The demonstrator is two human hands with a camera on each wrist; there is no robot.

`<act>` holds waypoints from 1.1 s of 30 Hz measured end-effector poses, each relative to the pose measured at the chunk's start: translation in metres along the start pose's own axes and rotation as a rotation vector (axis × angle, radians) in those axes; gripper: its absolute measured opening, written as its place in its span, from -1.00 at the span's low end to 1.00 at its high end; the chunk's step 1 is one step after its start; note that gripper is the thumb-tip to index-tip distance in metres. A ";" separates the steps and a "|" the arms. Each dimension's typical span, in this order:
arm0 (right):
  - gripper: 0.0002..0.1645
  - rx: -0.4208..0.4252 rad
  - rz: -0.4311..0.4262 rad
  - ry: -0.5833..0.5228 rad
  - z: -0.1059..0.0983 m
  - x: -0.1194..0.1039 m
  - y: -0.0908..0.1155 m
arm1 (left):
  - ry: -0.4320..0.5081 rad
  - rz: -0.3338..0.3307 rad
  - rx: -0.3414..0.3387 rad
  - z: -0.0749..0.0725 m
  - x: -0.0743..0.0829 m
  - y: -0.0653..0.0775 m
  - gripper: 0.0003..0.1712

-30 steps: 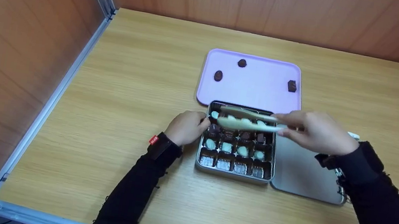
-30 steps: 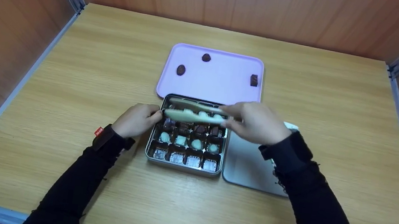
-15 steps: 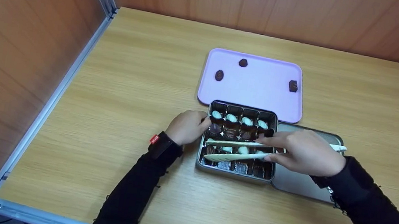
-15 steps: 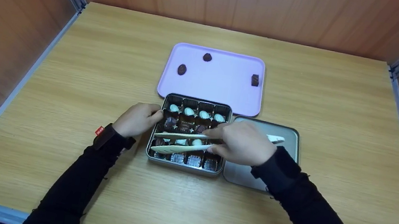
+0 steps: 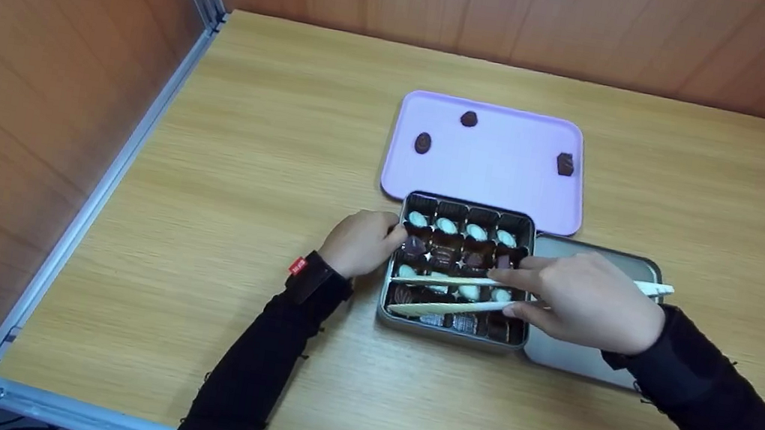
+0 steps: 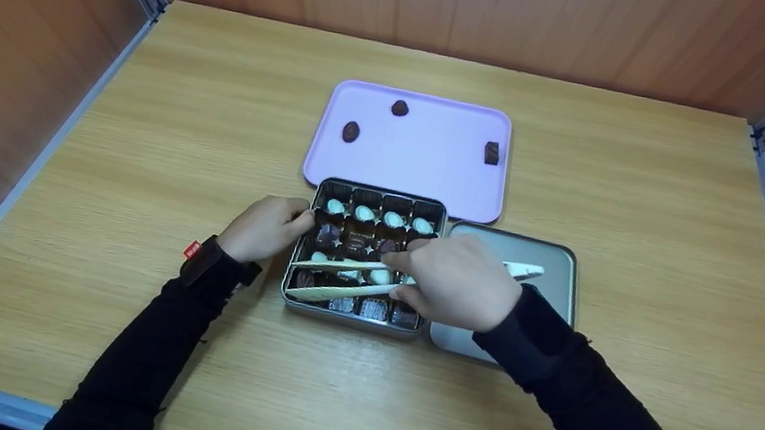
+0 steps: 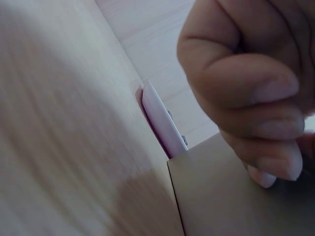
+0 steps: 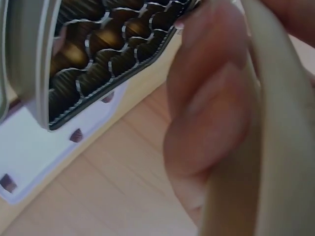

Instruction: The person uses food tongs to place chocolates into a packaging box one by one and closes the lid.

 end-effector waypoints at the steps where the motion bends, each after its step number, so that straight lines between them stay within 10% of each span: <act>1: -0.56 -0.005 0.000 0.004 -0.002 -0.002 -0.001 | -0.001 0.000 -0.001 0.000 0.000 0.000 -0.66; 33: -0.59 -0.050 0.021 0.023 -0.010 -0.013 -0.013 | -0.026 0.013 0.021 0.000 0.002 0.000 -0.65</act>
Point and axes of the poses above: each hand's wrist, its own y-axis away from the middle knuckle, its own z-axis out of the palm, x = y × z, the point moved 6 cm from there along -y, towards the middle knuckle, and after that the axes turned 2 degrees about -z, right-handed, at the moved point
